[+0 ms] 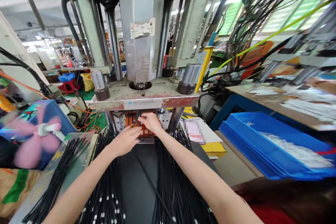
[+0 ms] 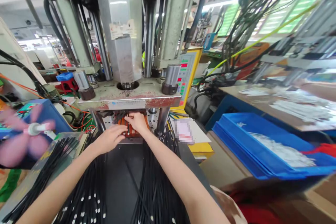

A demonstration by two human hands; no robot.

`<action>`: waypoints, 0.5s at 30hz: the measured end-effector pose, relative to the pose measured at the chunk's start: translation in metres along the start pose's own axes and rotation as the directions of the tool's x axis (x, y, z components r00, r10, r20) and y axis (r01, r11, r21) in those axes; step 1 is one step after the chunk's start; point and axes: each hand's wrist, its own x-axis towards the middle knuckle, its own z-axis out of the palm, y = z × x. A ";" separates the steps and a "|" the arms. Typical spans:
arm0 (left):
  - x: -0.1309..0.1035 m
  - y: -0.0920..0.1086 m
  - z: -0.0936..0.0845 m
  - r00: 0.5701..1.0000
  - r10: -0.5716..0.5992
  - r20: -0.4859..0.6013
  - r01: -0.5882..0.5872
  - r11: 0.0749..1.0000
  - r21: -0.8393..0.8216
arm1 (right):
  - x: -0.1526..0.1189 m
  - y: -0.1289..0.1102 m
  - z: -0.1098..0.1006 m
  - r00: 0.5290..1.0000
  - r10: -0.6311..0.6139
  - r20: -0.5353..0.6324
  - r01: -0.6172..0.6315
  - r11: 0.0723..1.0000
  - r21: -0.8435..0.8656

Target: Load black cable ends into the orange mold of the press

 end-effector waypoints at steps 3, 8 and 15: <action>-0.018 -0.005 0.013 0.975 0.040 0.218 -0.077 0.983 0.165 | -0.005 -0.002 -0.001 0.999 -0.004 0.051 0.007 0.999 -0.049; -0.015 -0.002 0.007 0.961 -0.047 0.272 -0.004 0.983 0.186 | -0.005 -0.005 -0.005 0.997 0.020 0.071 -0.006 0.983 -0.185; 0.052 -0.040 0.011 0.876 -0.305 0.374 0.235 0.946 0.223 | -0.009 -0.004 -0.005 0.995 0.095 -0.013 -0.092 0.921 -0.379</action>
